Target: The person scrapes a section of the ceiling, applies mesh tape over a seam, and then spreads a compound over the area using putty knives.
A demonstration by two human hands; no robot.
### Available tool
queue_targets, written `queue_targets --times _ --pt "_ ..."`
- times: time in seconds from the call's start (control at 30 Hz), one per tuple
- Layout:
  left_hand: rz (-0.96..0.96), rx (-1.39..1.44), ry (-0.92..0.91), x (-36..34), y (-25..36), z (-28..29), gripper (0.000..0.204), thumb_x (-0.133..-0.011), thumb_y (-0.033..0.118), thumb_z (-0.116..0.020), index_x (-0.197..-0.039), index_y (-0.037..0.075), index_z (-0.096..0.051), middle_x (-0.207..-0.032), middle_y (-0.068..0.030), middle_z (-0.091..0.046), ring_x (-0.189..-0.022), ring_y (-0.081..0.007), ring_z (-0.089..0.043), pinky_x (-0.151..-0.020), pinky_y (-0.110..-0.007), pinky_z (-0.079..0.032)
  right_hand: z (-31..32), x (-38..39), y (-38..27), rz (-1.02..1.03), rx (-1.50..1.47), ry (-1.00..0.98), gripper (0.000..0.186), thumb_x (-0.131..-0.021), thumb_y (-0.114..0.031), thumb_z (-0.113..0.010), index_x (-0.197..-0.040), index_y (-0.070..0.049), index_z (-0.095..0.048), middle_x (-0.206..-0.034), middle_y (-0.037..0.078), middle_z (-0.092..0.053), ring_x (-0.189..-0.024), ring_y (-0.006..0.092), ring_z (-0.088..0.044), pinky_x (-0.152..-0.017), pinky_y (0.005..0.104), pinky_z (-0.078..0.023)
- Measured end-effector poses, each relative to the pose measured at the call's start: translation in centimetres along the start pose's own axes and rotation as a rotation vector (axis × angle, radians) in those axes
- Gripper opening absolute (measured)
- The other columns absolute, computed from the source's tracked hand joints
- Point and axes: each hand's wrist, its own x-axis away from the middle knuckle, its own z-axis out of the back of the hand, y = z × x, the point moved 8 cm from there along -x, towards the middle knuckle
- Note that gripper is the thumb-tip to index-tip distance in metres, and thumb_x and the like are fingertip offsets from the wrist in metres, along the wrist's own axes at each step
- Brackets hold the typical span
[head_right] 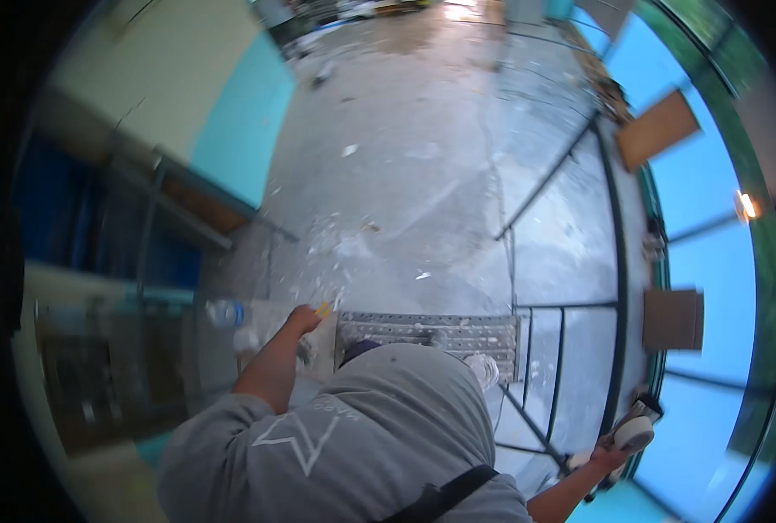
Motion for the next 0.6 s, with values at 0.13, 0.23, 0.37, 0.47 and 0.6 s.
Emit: queue_targets --times 0.13,0.23,0.37,0.47,0.6 --pt "0.389 0.598 -0.106 5.8 -3.0 -4.7 0.035 -0.082 0.026 -0.057 -0.104 0.001 -0.067 -0.098 -0.0241 -0.068 -0.093 -0.0372 -0.066 -0.08 -0.042 -0.053 -17.4 1.4 -4.1 -0.331 -0.275 -0.44 0.046 -0.091 -0.043 -0.048 -0.129 -0.016 -0.051 -0.112 0.006 -0.061 -0.087 0.0223 -0.061 -0.062 0.0347 -0.049" --pt "0.58 1.033 0.014 8.7 -7.8 -9.9 0.037 -0.081 0.018 -0.055 -0.115 0.003 -0.062 -0.088 -0.0174 -0.065 -0.072 -0.0285 -0.063 -0.061 -0.037 -0.051 -29.3 7.3 -6.8 -0.548 -0.187 -0.719 0.043 -0.09 -0.042 -0.047 -0.124 -0.016 -0.054 -0.103 0.004 -0.064 -0.075 0.0208 -0.061 -0.053 0.033 -0.046" --pt "0.637 1.206 0.21 10.3 -12.6 -18.0 0.038 -0.082 0.011 -0.052 -0.119 0.004 -0.059 -0.076 -0.0109 -0.062 -0.051 -0.019 -0.059 -0.043 -0.032 -0.049 -42.1 17.2 -7.9 -0.535 0.05 -0.964 0.041 -0.09 -0.034 -0.045 -0.121 -0.01 -0.055 -0.096 0.006 -0.065 -0.071 0.0207 -0.063 -0.048 0.0331 -0.047" --pt "0.693 1.34 0.267 10.1 -13.7 -21.9 0.034 -0.084 0.012 -0.053 -0.117 0.003 -0.059 -0.076 -0.0104 -0.061 -0.052 -0.0185 -0.058 -0.044 -0.031 -0.049 -48.9 23.0 -8.0 -0.303 0.191 -1.285 0.041 -0.067 -0.017 -0.072 -0.104 -0.003 -0.06 -0.088 0.01 -0.065 -0.076 0.0284 -0.064 -0.065 0.0389 -0.051" --pt "0.646 1.158 0.225 8.4 -17.2 -28.0 0.03 -0.087 0.016 -0.056 -0.114 0.003 -0.06 -0.079 -0.0108 -0.061 -0.056 -0.0198 -0.061 -0.044 -0.032 -0.05 -53.4 37.7 -10.8 1.104 0.827 -1.465 0.035 -0.063 -0.002 -0.075 -0.095 0.0 -0.06 -0.101 0.017 -0.065 -0.085 0.0288 -0.066 -0.072 0.0361 -0.054"
